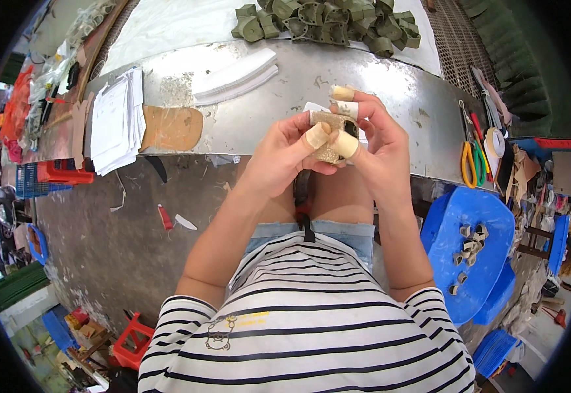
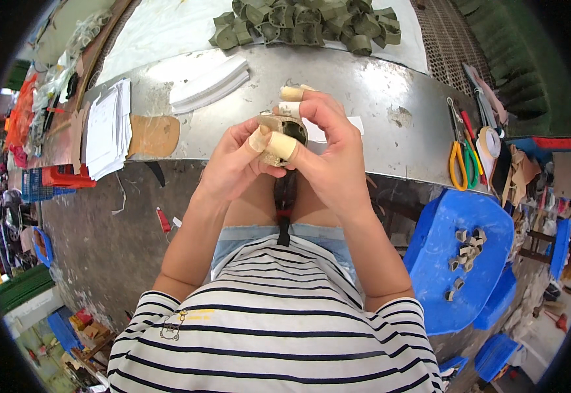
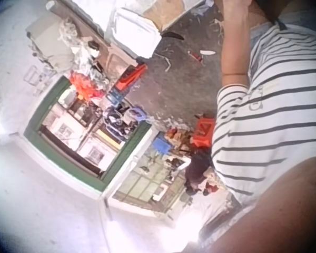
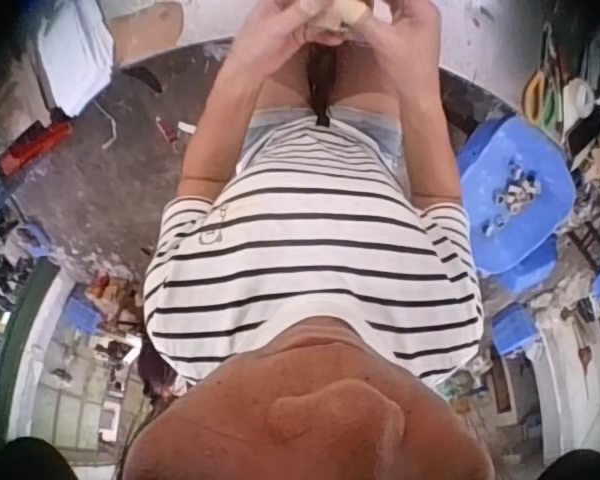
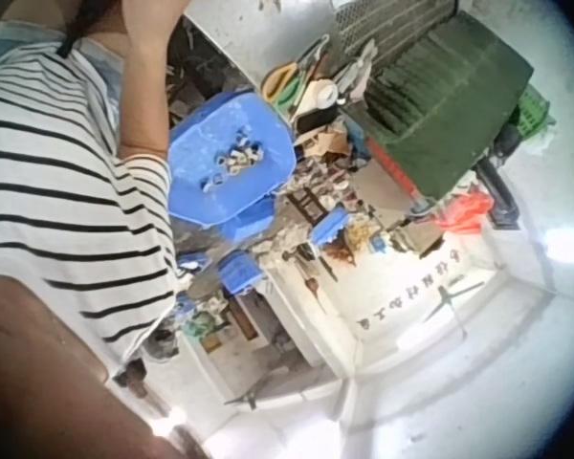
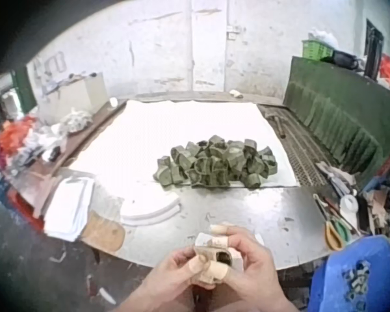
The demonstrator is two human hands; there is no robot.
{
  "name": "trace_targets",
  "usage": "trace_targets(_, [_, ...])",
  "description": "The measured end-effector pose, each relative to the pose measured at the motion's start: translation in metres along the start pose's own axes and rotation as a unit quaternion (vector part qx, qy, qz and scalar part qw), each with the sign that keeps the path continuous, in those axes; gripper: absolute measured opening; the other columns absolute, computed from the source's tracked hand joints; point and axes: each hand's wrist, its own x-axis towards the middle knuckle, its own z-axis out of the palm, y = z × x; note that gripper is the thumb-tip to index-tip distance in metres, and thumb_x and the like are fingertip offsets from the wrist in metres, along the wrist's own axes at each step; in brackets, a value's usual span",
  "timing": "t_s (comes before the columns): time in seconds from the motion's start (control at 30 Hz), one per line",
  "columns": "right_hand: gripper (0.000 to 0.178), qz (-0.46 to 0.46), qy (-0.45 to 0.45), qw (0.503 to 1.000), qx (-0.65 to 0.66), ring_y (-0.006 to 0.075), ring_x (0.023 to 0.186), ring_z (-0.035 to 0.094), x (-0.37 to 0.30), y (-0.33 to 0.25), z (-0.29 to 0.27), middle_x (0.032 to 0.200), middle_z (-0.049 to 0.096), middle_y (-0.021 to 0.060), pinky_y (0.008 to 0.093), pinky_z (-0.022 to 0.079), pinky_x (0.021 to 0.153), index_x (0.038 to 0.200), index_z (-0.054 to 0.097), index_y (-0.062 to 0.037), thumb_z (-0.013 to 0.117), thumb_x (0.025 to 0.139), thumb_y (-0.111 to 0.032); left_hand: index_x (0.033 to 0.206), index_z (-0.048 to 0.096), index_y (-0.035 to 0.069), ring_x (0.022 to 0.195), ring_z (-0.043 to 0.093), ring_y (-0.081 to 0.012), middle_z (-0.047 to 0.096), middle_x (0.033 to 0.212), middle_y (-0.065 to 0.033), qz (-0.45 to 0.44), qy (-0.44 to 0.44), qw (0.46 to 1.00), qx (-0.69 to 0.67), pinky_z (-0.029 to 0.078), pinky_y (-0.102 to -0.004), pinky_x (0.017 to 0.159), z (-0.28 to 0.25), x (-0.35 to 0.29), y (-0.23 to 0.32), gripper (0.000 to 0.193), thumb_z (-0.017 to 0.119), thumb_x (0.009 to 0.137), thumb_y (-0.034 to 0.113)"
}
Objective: The recorder is assembling green padded shoe components by folding them and attaching them to white material strips at a manufacturing workbench.
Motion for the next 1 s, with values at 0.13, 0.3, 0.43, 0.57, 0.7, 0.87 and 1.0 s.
trace_targets(0.13, [0.028, 0.034, -0.006, 0.997, -0.067, 0.0154, 0.106, 0.053, -0.001, 0.0, -0.008, 0.113, 0.058, 0.0065, 0.0311, 0.042, 0.091, 0.105, 0.061, -0.0006, 0.067, 0.08, -0.01, 0.119, 0.051, -0.002, 0.081, 0.063, -0.0146, 0.061, 0.097, -0.0083, 0.059, 0.121, 0.981, 0.139, 0.055, -0.0236, 0.064, 0.011, 0.002, 0.006, 0.038, 0.063, 0.088, 0.016])
trace_targets(0.3, [0.033, 0.038, 0.038, 0.995, 0.081, 0.014, 0.1, 0.056, -0.003, 0.006, -0.004, 0.11, 0.059, 0.0072, 0.0281, 0.047, 0.085, 0.114, 0.057, 0.0006, 0.065, 0.082, -0.007, 0.12, 0.05, -0.002, 0.074, 0.057, -0.0075, 0.059, 0.089, -0.0053, 0.255, 0.203, 0.922, 0.209, 0.049, -0.0179, 0.056, 0.035, 0.012, 0.001, 0.045, 0.07, 0.08, 0.008])
trace_targets(0.43, [0.036, 0.008, 0.107, 0.992, 0.073, 0.0133, 0.099, 0.057, -0.008, 0.017, 0.005, 0.105, 0.059, 0.0063, 0.0276, 0.049, 0.082, 0.117, 0.053, 0.0014, 0.065, 0.083, -0.006, 0.122, 0.049, -0.002, 0.074, 0.056, -0.0067, 0.055, 0.1, -0.0037, 0.178, 0.164, 0.94, 0.239, 0.048, -0.0183, 0.055, 0.023, 0.009, -0.004, 0.048, 0.07, 0.08, 0.007])
trace_targets(0.57, [0.032, 0.039, 0.084, 0.996, -0.01, 0.0115, 0.091, 0.059, -0.014, 0.017, 0.003, 0.099, 0.059, 0.0056, 0.0252, 0.052, 0.074, 0.114, 0.053, 0.0018, 0.063, 0.085, -0.007, 0.121, 0.049, -0.002, 0.077, 0.056, -0.0063, 0.052, 0.103, -0.0027, 0.177, 0.188, 0.936, 0.241, 0.046, -0.0174, 0.053, 0.029, 0.006, -0.008, 0.04, 0.062, 0.085, 0.007])
trace_targets(0.7, [0.03, 0.026, 0.089, 0.996, -0.005, 0.0097, 0.079, 0.06, -0.012, 0.013, 0.007, 0.095, 0.059, 0.0054, 0.0235, 0.052, 0.066, 0.112, 0.053, 0.0013, 0.062, 0.085, -0.007, 0.123, 0.047, -0.001, 0.086, 0.057, -0.0066, 0.05, 0.109, -0.0036, 0.18, 0.179, 0.945, 0.207, 0.045, -0.0166, 0.05, 0.032, 0.008, -0.012, 0.037, 0.056, 0.088, 0.005])
trace_targets(0.87, [0.029, 0.037, 0.091, 0.995, 0.026, 0.0088, 0.076, 0.059, -0.011, 0.01, 0.013, 0.092, 0.06, 0.0045, 0.0217, 0.052, 0.058, 0.115, 0.053, 0.0, 0.059, 0.087, -0.007, 0.124, 0.046, 0.0, 0.091, 0.058, -0.0083, 0.047, 0.121, -0.0048, 0.186, 0.171, 0.952, 0.172, 0.044, -0.0156, 0.048, 0.03, 0.007, -0.008, 0.037, 0.053, 0.088, 0.003])
trace_targets(1.0, [0.029, 0.095, 0.063, 0.991, 0.076, 0.008, 0.074, 0.058, -0.004, 0.012, -0.003, 0.089, 0.06, 0.0038, 0.0208, 0.051, 0.054, 0.117, 0.054, -0.0004, 0.056, 0.09, -0.011, 0.131, 0.043, 0.002, 0.071, 0.051, -0.0052, 0.057, 0.106, -0.0039, 0.196, 0.157, 0.945, 0.211, 0.042, -0.0164, 0.049, 0.027, 0.01, -0.009, 0.042, 0.053, 0.091, 0.007])
